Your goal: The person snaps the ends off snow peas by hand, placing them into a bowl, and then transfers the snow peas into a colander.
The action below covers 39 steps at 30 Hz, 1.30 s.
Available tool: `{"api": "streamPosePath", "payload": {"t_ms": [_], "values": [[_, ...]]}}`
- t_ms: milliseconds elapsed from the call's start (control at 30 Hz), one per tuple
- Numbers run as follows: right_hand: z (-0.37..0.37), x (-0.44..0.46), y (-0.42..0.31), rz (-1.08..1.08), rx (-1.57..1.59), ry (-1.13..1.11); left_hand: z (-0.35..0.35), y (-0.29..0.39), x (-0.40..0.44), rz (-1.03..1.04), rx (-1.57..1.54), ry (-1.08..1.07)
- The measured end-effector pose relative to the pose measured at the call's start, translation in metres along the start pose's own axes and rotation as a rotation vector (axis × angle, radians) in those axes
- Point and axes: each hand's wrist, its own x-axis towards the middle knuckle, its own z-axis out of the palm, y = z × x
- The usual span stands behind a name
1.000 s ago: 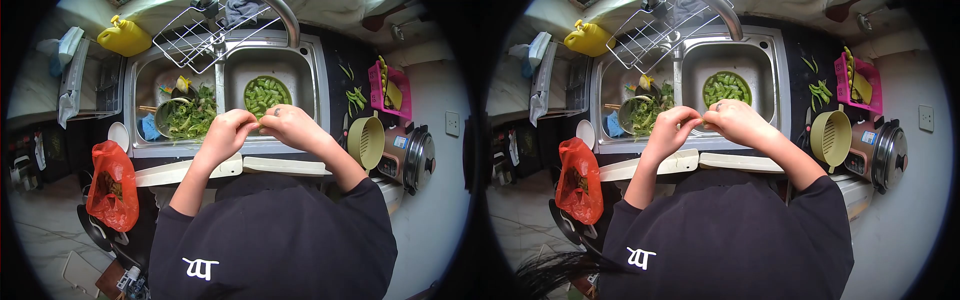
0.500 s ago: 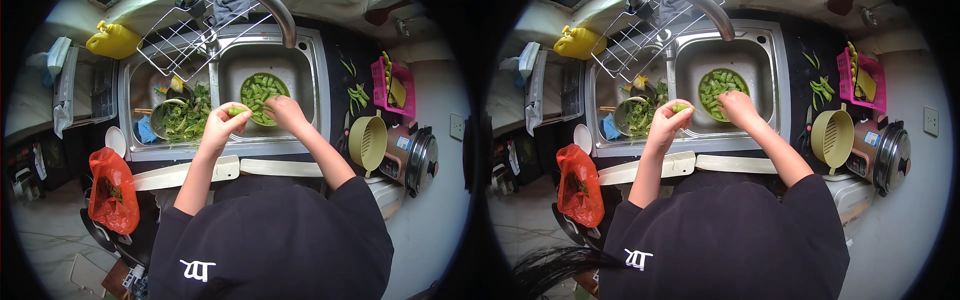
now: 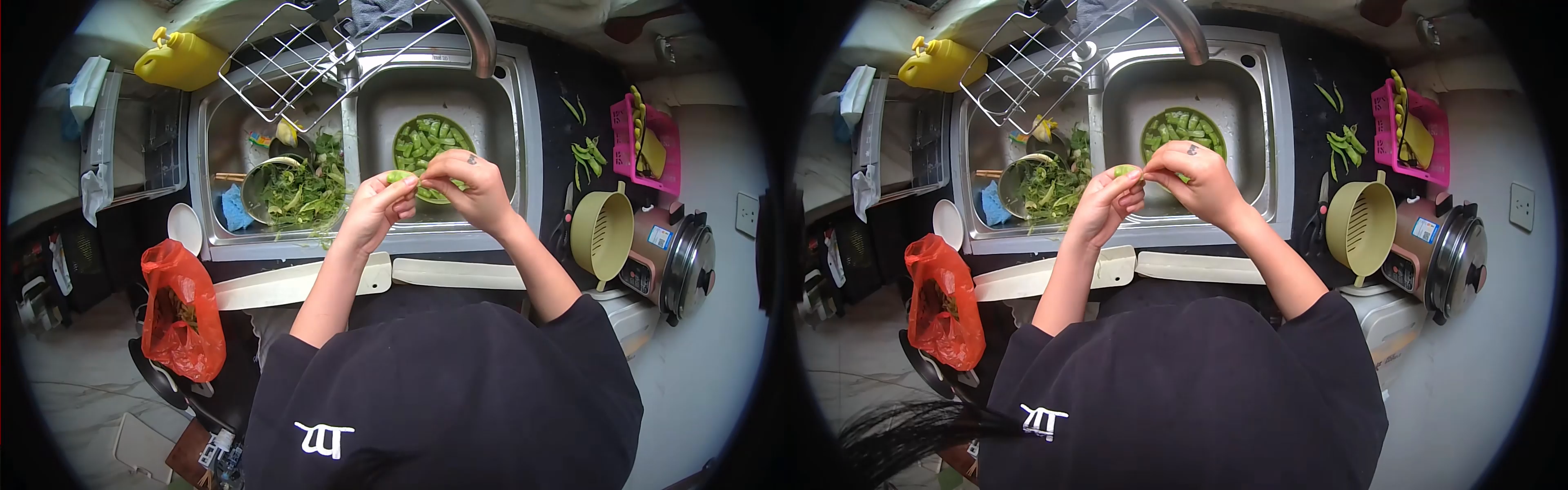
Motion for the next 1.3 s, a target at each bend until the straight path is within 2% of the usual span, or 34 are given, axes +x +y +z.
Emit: {"api": "streamPosePath", "payload": {"t_ms": [67, 133, 167, 267, 367, 400, 500, 567, 600, 633, 667, 700, 733, 767, 800, 833, 867, 900, 933, 967, 1000, 1033, 1067, 1100, 1167, 1200, 1233, 1300], "values": [[0.0, 0.002, -0.003, 0.014, 0.024, -0.02, -0.006, 0.004, -0.002, -0.046, 0.014, -0.089], [0.001, 0.004, -0.003, 0.148, 0.181, -0.134, -0.009, 0.009, -0.008, -0.068, 0.039, -0.118], [0.002, 0.006, -0.002, 0.147, 0.184, -0.145, -0.01, 0.012, -0.011, -0.094, 0.07, -0.154], [0.008, 0.011, 0.012, 0.236, 0.192, -0.086, -0.013, 0.018, -0.022, -0.154, 0.122, -0.249], [0.024, 0.022, 0.043, 0.397, 0.006, -0.012, -0.021, 0.018, -0.032, -0.227, 0.214, -0.314], [0.03, 0.028, 0.038, 0.388, 0.009, -0.018, -0.024, 0.015, -0.035, -0.229, 0.226, -0.288], [0.056, 0.058, -0.012, 0.15, 0.112, -0.067, -0.035, 0.001, -0.04, -0.227, 0.362, -0.152], [0.085, 0.075, -0.046, -0.218, 0.124, 0.005, -0.043, -0.014, -0.043, -0.167, 0.567, -0.009], [0.1, 0.081, -0.061, -0.3, 0.153, 0.016, -0.037, -0.006, -0.05, -0.104, 0.625, 0.054], [0.121, 0.086, -0.067, -0.333, 0.217, 0.035, -0.049, -0.034, -0.052, 0.139, 0.582, 0.203], [0.145, 0.087, -0.063, -0.346, 0.263, 0.063, -0.054, -0.041, -0.053, 0.057, 0.616, 0.241], [0.177, 0.086, -0.044, -0.316, 0.25, -0.01, -0.062, -0.045, -0.051, -0.027, 0.651, 0.264], [0.199, 0.095, -0.024, -0.115, 0.108, -0.422, -0.076, -0.06, -0.044, -0.011, 0.609, 0.302], [0.234, 0.08, 0.013, -0.32, -0.525, -0.47, -0.088, -0.07, -0.036, 0.001, 0.57, 0.342], [0.231, 0.056, 0.023, -0.162, -0.834, -0.618, -0.09, -0.063, -0.031, 0.018, 0.557, 0.252], [0.231, 0.059, 0.016, 0.068, -0.913, -0.77, -0.083, -0.052, -0.029, 0.029, 0.545, 0.173], [0.226, 0.063, 0.021, 0.043, -0.651, -0.697, -0.074, -0.046, -0.03, -0.016, 0.536, 0.263], [0.218, 0.069, 0.022, 0.007, -0.392, -0.618, -0.073, -0.046, -0.022, -0.022, 0.544, 0.238], [0.212, 0.076, 0.023, 0.091, -0.361, -0.566, -0.077, -0.048, -0.014, 0.016, 0.654, 0.189], [0.197, 0.074, 0.028, -0.09, -0.453, -0.326, -0.081, -0.053, -0.007, 0.053, 0.761, 0.143], [0.176, 0.074, 0.03, -0.094, -0.5, -0.297, -0.086, -0.063, 0.005, 0.058, 0.814, 0.148], [0.153, 0.074, 0.032, -0.101, -0.546, -0.265, -0.097, -0.073, 0.023, 0.204, 1.156, 0.042], [0.125, 0.07, 0.034, -0.003, -0.478, -0.249, -0.091, -0.078, 0.04, 0.303, 1.168, 0.075], [0.096, 0.063, 0.04, 0.042, -0.416, -0.126, -0.079, -0.083, 0.056, 0.402, 1.176, 0.108], [0.02, 0.048, 0.058, 0.173, -0.528, 0.03, -0.042, -0.061, 0.072, -0.163, 1.115, 0.124], [-0.017, 0.038, 0.077, 0.198, -0.592, 0.139, -0.04, -0.071, 0.078, -0.037, 0.96, 0.099], [-0.054, 0.023, 0.102, 0.269, -0.665, 0.216, -0.039, -0.074, 0.083, -0.038, 0.959, 0.097], [-0.123, -0.005, 0.143, 0.47, -0.893, 0.366, -0.036, -0.078, 0.09, 0.127, 1.246, 0.054]]}}
